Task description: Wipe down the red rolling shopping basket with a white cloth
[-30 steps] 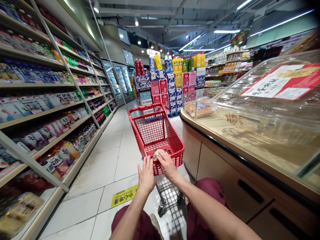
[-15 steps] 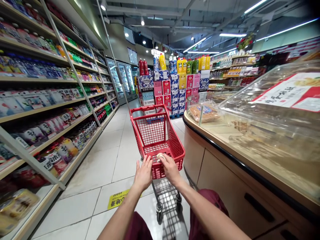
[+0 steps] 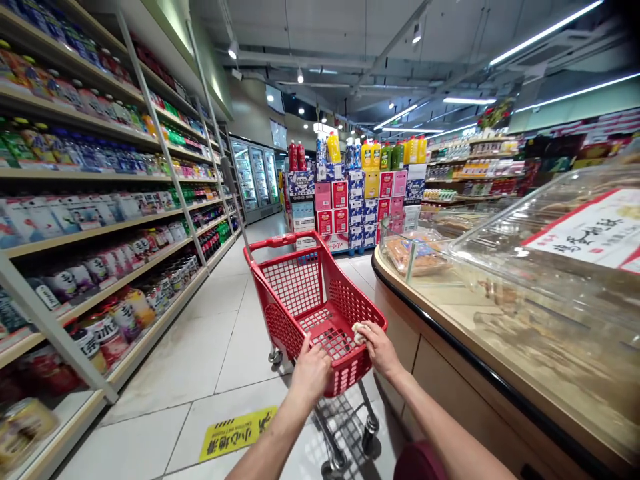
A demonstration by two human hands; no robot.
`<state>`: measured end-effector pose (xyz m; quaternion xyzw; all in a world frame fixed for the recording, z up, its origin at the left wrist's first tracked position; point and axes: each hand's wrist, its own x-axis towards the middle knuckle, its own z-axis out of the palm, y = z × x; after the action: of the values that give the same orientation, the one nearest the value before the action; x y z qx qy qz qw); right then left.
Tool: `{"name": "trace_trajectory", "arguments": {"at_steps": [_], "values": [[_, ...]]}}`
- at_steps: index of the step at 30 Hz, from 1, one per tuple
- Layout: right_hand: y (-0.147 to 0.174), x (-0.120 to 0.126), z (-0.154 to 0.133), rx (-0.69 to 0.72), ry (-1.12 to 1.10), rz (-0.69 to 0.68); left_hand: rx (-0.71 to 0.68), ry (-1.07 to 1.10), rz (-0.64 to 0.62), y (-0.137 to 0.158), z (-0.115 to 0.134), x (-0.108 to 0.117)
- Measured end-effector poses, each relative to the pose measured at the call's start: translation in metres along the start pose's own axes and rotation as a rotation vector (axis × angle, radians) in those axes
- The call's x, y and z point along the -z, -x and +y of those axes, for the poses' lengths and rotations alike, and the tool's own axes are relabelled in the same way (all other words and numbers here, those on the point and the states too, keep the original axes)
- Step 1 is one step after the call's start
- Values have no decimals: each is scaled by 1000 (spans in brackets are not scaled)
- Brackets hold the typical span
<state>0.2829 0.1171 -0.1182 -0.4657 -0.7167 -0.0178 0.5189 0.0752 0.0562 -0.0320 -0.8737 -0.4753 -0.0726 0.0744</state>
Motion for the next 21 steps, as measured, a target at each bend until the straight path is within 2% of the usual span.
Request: {"name": "trace_trajectory", "arguments": {"at_steps": [4, 6, 9, 12, 15, 17, 21], "values": [[-3, 15, 4, -101, -40, -15, -18, 36, 62, -16, 33, -10], [3, 22, -2, -129, -84, -51, -58, 69, 66, -20, 40, -10], [11, 35, -9, -149, -150, -87, -119, 102, 69, -19, 24, 0], [12, 47, -12, -195, -183, -60, 50, 20, 124, -12, -13, 13], [15, 54, -22, -257, -191, 1, 47, -60, 51, -5, -34, 21], [23, 54, -38, -283, -192, 29, 67, -85, 40, -3, -28, 21], [43, 46, -76, -266, -145, 79, 143, -83, 79, -4, 5, 18]]}}
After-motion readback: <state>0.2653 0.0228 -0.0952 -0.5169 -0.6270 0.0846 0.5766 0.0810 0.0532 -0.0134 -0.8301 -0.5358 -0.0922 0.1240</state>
